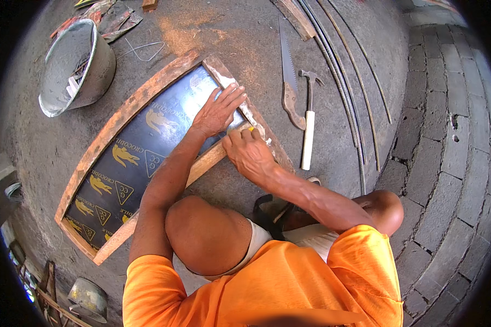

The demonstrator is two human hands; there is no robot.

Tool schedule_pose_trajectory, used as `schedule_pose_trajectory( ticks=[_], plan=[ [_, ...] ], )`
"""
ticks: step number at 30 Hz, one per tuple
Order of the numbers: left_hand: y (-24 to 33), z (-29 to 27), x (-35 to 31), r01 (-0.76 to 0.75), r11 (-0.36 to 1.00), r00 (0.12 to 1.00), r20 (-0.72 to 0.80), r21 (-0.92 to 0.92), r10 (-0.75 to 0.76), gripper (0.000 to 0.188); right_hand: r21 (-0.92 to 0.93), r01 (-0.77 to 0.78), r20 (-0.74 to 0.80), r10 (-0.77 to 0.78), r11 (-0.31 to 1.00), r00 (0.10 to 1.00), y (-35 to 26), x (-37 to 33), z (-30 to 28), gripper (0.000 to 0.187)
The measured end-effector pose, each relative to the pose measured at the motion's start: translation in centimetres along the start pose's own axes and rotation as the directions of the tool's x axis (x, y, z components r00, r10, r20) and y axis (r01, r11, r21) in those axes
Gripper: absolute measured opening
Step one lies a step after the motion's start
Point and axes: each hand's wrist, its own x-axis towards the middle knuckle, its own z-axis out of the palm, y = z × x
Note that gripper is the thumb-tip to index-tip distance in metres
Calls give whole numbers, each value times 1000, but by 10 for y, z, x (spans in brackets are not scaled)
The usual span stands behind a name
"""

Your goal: The person hammers nails into wooden pieces to form a rectangular frame around a black sheet. They then use a hand saw to cut a metal rod and place it across the frame, securing it with additional nails.

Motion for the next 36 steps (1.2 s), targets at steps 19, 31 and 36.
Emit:
schedule_pose_trajectory(
  ticks=[19,31,36],
  plan=[
    [7,-96,17,-285,931,949,-71,229,308,57,793,-515,270,572,324,775,65,-98,51,41],
    [47,-123,-191,694,694,701,-38,-192,-712,53,975,207,-187,824,87,534,101,-91,-154,41],
    [72,-94,-184,805,528,474,-242,-272,-847,51,617,345,-786,527,708,323,94,-124,-222,33]
  ],
)
